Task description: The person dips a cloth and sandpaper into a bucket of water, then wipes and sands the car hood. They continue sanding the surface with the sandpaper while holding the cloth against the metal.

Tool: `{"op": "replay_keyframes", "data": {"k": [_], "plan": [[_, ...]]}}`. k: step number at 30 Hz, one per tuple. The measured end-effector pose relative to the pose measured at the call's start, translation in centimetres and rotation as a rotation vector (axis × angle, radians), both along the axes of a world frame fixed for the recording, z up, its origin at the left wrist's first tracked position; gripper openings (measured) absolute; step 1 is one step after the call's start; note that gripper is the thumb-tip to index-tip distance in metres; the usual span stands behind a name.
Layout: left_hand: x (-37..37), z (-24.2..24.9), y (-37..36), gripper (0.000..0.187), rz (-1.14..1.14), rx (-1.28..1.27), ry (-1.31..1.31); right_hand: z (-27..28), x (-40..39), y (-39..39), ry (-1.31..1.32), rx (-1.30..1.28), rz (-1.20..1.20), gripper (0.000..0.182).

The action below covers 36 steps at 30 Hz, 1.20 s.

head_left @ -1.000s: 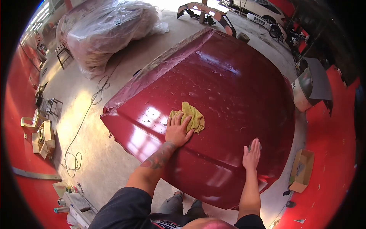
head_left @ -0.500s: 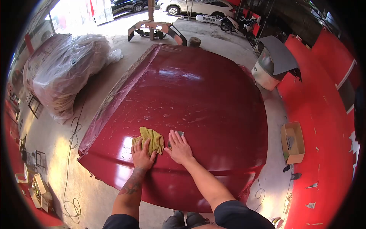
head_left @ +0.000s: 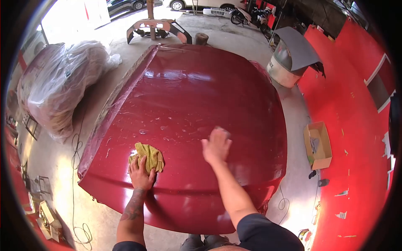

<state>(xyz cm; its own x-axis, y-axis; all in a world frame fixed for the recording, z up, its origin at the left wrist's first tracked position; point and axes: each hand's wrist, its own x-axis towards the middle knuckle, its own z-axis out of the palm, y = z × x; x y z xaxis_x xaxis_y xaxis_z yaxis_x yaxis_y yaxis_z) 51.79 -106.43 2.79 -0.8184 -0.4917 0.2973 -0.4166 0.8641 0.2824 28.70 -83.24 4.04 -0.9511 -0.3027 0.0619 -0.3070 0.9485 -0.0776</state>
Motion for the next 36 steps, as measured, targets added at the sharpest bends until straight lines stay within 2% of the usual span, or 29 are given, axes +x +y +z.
{"op": "replay_keyframes", "data": {"k": [2,4,6,7,10,13,14,16,20,23,24,26,28,31,34,36], "plan": [[0.0,0.0,0.1,0.068,0.009,-0.009,-0.001,-1.7,3.9,-7.6,-0.064,-0.084,0.448,0.078],[-0.2,-0.4,-0.4,0.068,-0.006,-0.015,-0.033,-0.9,5.1,-10.0,-0.194,-0.073,0.676,0.076],[0.1,-1.3,-0.9,0.068,-0.026,-0.047,0.024,-1.1,2.0,-7.6,-0.105,0.003,0.675,0.076],[0.3,-0.9,-0.6,0.068,-0.03,-0.028,0.014,0.7,0.0,-4.4,-0.137,0.013,0.536,0.076],[0.0,-0.4,-0.3,0.067,-0.02,-0.017,-0.008,-0.8,-7.2,8.2,-0.051,0.102,0.148,0.076],[-0.1,-0.3,-0.3,0.069,-0.029,-0.023,-0.002,-0.9,-12.5,19.6,-0.233,0.041,-0.335,0.079],[-0.5,-0.1,-0.4,0.069,-0.025,-0.017,0.005,0.1,-12.9,20.9,-0.299,-0.006,-0.481,0.08],[-0.1,0.0,-0.2,0.068,-0.035,-0.001,-0.008,-0.7,-14.1,17.8,-0.273,-0.052,-0.606,0.078],[-0.1,-0.2,-0.4,0.068,-0.031,-0.038,0.011,-1.3,-10.5,-1.3,-0.049,0.003,-0.055,0.076],[0.1,0.1,-0.6,0.068,-0.039,-0.021,-0.016,-1.4,-4.9,-14.9,-0.121,-0.031,0.343,0.079],[0.0,0.1,-0.3,0.068,-0.032,-0.003,-0.027,-0.6,-3.4,-17.0,-0.216,-0.021,0.495,0.076],[-0.3,0.0,-0.6,0.068,-0.044,-0.012,-0.02,-0.5,-3.6,-16.8,-0.252,-0.004,0.526,0.076],[0.0,-0.3,-0.4,0.068,-0.047,-0.003,-0.017,-0.7,-7.3,-12.4,-0.186,-0.024,0.49,0.075],[-0.2,-0.1,-0.7,0.068,-0.041,-0.017,-0.002,-1.3,-14.0,0.7,-0.097,0.031,0.141,0.075],[0.0,-0.1,-0.5,0.069,-0.036,-0.014,0.015,0.3,-17.9,12.7,-0.265,0.085,-0.294,0.079],[-0.2,-0.1,-0.4,0.069,-0.038,-0.017,-0.003,0.8,-18.9,13.8,-0.314,0.093,-0.463,0.078]]}}
